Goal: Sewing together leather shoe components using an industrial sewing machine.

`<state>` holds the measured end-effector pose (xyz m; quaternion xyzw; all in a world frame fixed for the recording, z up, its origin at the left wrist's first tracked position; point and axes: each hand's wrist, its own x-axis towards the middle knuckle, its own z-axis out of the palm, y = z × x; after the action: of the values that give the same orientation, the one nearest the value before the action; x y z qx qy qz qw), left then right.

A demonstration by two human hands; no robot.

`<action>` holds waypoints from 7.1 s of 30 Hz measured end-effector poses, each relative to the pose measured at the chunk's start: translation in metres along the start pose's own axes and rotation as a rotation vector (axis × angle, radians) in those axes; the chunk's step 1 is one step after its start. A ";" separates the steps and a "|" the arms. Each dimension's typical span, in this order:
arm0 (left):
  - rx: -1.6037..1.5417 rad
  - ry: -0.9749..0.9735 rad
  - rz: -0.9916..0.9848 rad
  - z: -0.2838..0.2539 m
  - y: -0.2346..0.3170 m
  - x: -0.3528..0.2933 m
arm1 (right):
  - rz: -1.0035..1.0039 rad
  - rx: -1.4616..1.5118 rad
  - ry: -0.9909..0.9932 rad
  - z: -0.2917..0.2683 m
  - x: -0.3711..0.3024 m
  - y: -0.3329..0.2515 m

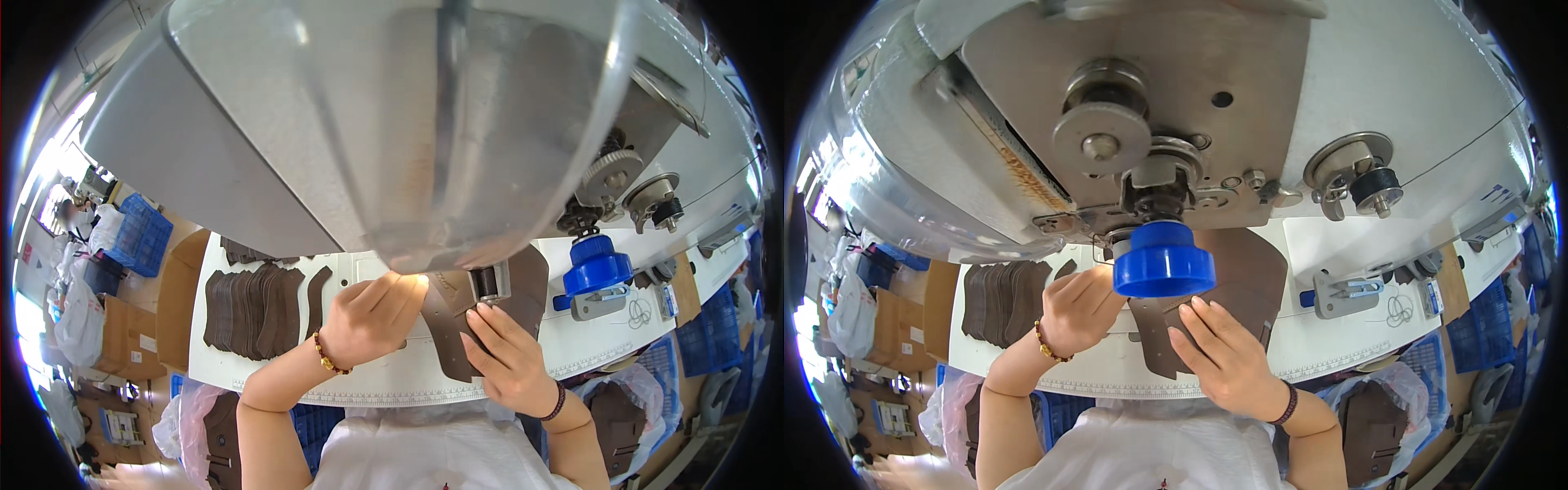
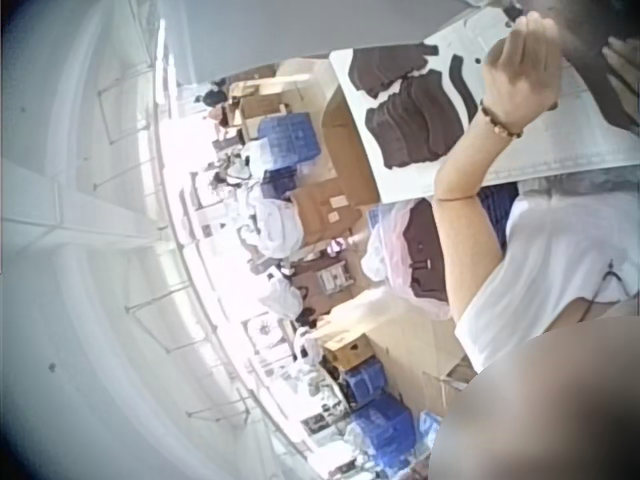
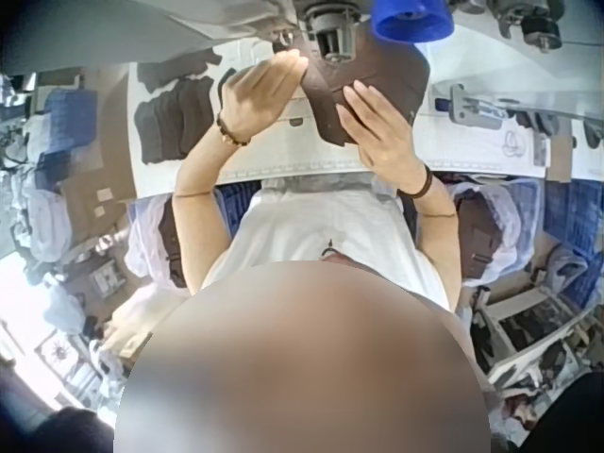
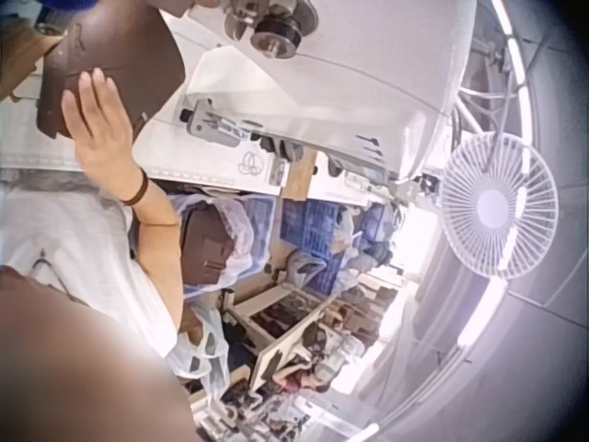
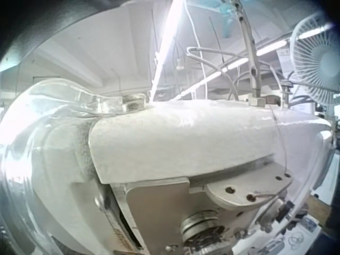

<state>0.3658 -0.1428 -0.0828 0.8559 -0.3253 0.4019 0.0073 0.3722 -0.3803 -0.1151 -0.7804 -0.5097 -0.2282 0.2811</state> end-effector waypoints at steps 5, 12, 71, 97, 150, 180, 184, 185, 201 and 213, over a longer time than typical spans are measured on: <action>0.004 0.058 0.037 0.005 -0.008 -0.004 | 0.053 -0.054 0.014 0.011 0.000 -0.016; -0.074 0.027 -0.023 0.007 -0.012 -0.010 | 0.085 -0.191 0.048 0.031 0.004 -0.036; -0.063 0.031 0.187 -0.006 -0.026 -0.014 | 0.603 0.618 0.294 -0.002 0.029 0.050; -0.283 -0.062 -0.116 -0.011 -0.027 -0.006 | 0.536 0.084 0.105 -0.015 0.060 0.053; -0.403 0.087 -0.024 0.007 -0.020 -0.030 | -0.027 -0.142 0.120 0.023 0.038 0.005; -0.186 0.051 0.089 0.004 -0.033 -0.012 | -0.052 -0.130 0.025 0.009 0.043 0.009; -0.195 0.038 0.076 0.006 -0.032 -0.013 | -0.046 -0.156 0.013 0.008 0.046 0.014; -0.198 0.036 0.071 0.007 -0.032 -0.013 | -0.053 -0.165 0.024 0.008 0.047 0.015; -0.207 0.109 0.016 0.024 -0.043 -0.020 | 0.220 0.313 0.170 0.011 0.056 0.044; -0.249 0.179 -0.060 0.031 -0.045 -0.020 | 0.039 0.052 0.039 0.008 0.060 0.050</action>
<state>0.4027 -0.1049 -0.1066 0.8184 -0.3450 0.4328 0.1544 0.4416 -0.3513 -0.0929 -0.7781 -0.4946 -0.2244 0.3155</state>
